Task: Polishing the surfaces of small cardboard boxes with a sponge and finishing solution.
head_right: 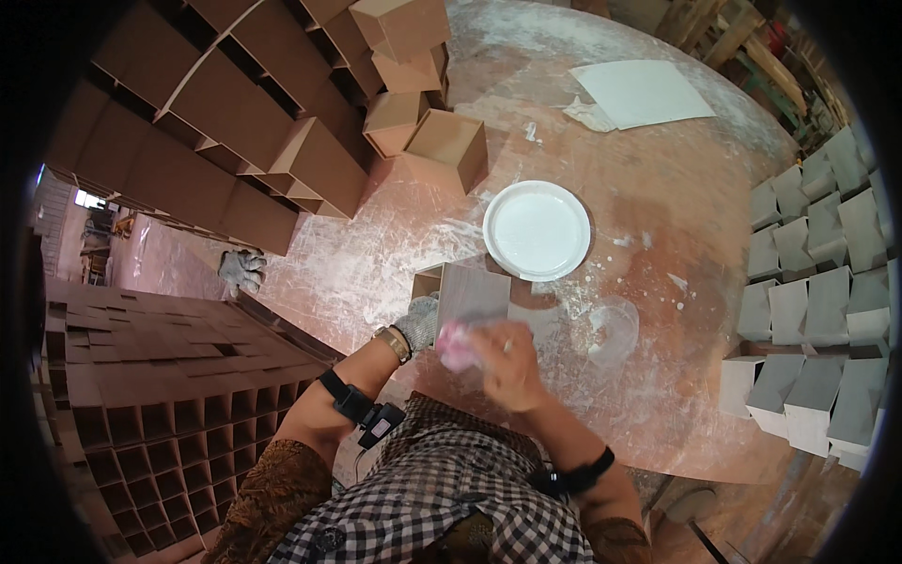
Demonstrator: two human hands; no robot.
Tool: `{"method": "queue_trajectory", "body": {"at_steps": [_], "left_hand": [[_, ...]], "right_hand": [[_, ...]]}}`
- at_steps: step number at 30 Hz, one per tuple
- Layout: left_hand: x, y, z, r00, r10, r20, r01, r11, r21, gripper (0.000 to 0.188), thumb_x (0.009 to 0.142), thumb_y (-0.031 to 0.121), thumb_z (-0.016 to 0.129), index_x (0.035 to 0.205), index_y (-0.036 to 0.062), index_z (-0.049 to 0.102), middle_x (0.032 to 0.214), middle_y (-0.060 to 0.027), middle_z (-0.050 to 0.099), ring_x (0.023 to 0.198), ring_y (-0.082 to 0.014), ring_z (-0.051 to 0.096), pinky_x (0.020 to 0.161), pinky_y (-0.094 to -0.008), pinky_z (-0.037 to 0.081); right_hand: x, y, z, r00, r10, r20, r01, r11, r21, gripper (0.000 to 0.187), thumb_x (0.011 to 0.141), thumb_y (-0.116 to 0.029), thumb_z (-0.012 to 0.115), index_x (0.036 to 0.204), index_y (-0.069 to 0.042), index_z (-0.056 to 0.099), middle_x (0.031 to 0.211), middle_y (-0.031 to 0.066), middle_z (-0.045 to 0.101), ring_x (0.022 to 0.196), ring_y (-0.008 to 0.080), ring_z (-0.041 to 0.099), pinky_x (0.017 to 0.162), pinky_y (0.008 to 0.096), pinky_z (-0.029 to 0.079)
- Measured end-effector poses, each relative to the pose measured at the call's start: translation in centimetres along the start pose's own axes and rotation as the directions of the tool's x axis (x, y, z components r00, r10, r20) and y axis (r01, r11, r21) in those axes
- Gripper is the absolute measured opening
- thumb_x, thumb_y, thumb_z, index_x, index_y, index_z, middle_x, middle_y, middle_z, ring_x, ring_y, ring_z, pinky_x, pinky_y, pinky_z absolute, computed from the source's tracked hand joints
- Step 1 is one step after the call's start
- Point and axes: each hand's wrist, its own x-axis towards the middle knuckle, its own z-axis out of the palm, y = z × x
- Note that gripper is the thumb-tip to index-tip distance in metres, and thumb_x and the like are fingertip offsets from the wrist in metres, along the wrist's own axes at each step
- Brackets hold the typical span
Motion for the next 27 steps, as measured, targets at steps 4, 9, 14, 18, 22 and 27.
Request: {"method": "queue_trajectory", "body": {"at_steps": [4,9,14,18,22,27], "left_hand": [[0.1,-0.1,-0.4,0.989,-0.011,0.149,0.013,1.0,-0.011,0.042,0.079,0.035,0.058,0.11,0.0075,0.06,0.108,-0.0171,0.061,0.099,-0.032,0.058,0.085,-0.0393,0.046],[0.6,1.2,-0.8,0.995,0.027,0.096,-0.024,0.999,-0.033,0.039,0.08,0.033,0.056,0.108,0.0058,0.06,0.107,-0.0173,0.061,0.097,-0.0312,0.06,0.083,-0.0393,0.046],[0.3,1.6,-0.2,0.999,0.037,-0.011,-0.037,0.999,-0.012,0.039,0.08,0.034,0.055,0.109,0.0069,0.06,0.107,-0.0185,0.061,0.096,-0.0323,0.06,0.082,-0.0399,0.047],[0.6,1.5,-0.9,0.988,0.037,0.149,-0.043,0.998,0.038,0.042,0.081,0.037,0.054,0.109,0.007,0.059,0.108,-0.0185,0.06,0.097,-0.0322,0.06,0.082,-0.0411,0.047],[0.6,2.5,-0.9,0.998,0.053,0.047,-0.054,0.998,0.026,0.042,0.079,0.037,0.056,0.106,0.0067,0.061,0.105,-0.0181,0.062,0.096,-0.0319,0.06,0.082,-0.0413,0.047],[2.0,-0.8,2.6,0.989,-0.033,0.146,0.031,0.999,0.016,0.038,0.079,0.036,0.057,0.103,0.0064,0.061,0.104,-0.0179,0.062,0.096,-0.0312,0.06,0.081,-0.0408,0.047]], "right_hand": [[0.0,0.0,0.5,0.998,-0.063,-0.009,0.063,0.996,-0.058,0.035,0.077,-0.002,0.051,0.11,-0.007,0.06,0.101,0.0137,0.061,0.089,0.0328,0.057,0.08,0.0425,0.044],[6.0,3.4,1.3,0.959,0.218,-0.182,-0.241,0.964,-0.116,0.036,0.077,-0.001,0.051,0.111,-0.005,0.059,0.1,0.0163,0.061,0.089,0.0335,0.057,0.079,0.0388,0.046],[0.0,-0.9,0.8,1.0,0.024,-0.01,-0.024,1.0,-0.01,0.041,0.073,0.003,0.049,0.111,-0.006,0.059,0.1,0.0158,0.062,0.09,0.0325,0.058,0.081,0.0423,0.045],[0.6,-0.2,0.3,0.999,0.036,-0.012,-0.036,0.998,-0.05,0.041,0.073,0.004,0.048,0.11,-0.006,0.061,0.103,0.0153,0.062,0.093,0.0315,0.058,0.083,0.0422,0.044],[7.3,3.1,0.8,0.946,0.275,-0.172,-0.282,0.959,-0.018,0.044,0.072,0.004,0.052,0.114,-0.005,0.058,0.104,0.0186,0.06,0.095,0.0365,0.056,0.085,0.0399,0.044],[3.7,0.8,1.1,0.993,0.084,-0.077,-0.091,0.99,-0.105,0.043,0.072,0.002,0.048,0.114,-0.005,0.058,0.102,0.0169,0.061,0.092,0.0349,0.057,0.082,0.0408,0.045]]}}
